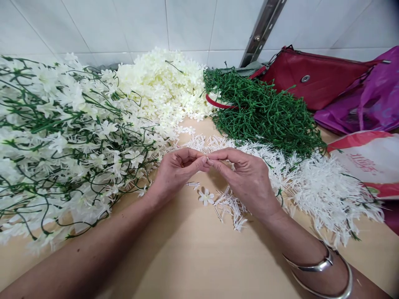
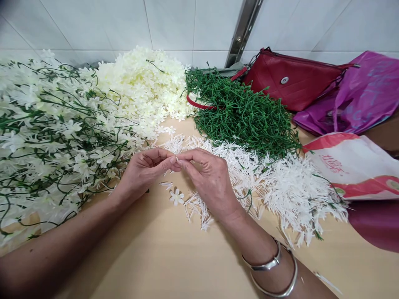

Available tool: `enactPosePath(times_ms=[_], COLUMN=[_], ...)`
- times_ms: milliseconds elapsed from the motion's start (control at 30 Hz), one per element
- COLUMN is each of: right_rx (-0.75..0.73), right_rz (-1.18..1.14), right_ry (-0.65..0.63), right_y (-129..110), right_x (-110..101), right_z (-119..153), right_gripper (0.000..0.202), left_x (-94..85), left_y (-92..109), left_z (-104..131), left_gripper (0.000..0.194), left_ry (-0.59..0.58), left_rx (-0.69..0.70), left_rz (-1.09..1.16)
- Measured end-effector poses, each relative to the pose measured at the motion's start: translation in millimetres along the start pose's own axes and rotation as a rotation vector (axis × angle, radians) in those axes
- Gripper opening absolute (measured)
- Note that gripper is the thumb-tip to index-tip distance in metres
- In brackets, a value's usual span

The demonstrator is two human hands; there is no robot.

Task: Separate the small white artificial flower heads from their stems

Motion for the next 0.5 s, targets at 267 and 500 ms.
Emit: enactPosePath(times_ms=[267, 500], right_rx=[-0.002, -0.046], right_rz=[0.065, 0.072], right_ry=[0.028, 0.003], right_y=[1.1, -3.0], right_x=[-0.3, 1.0], right_z=[1.2, 1.1], right_gripper=[0.015, 0.018], left_x=[0.9, 0.0], left_y=[1.1, 0.4], left_z=[0.0, 0.2], left_gripper=[0.014, 0.017], left_ry=[0.003, 0.012], left_rx=[-0.024, -0.01], left_rz=[0.024, 0.022])
Point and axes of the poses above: each hand's wrist, its own z-axis away from the middle knuckle, its own x-axis out of the palm, y = z × x, the point moved 6 cm from there along -z, towards the middle knuckle, and after that the axes turned 4 degrees about x, right-handed, at the moved point
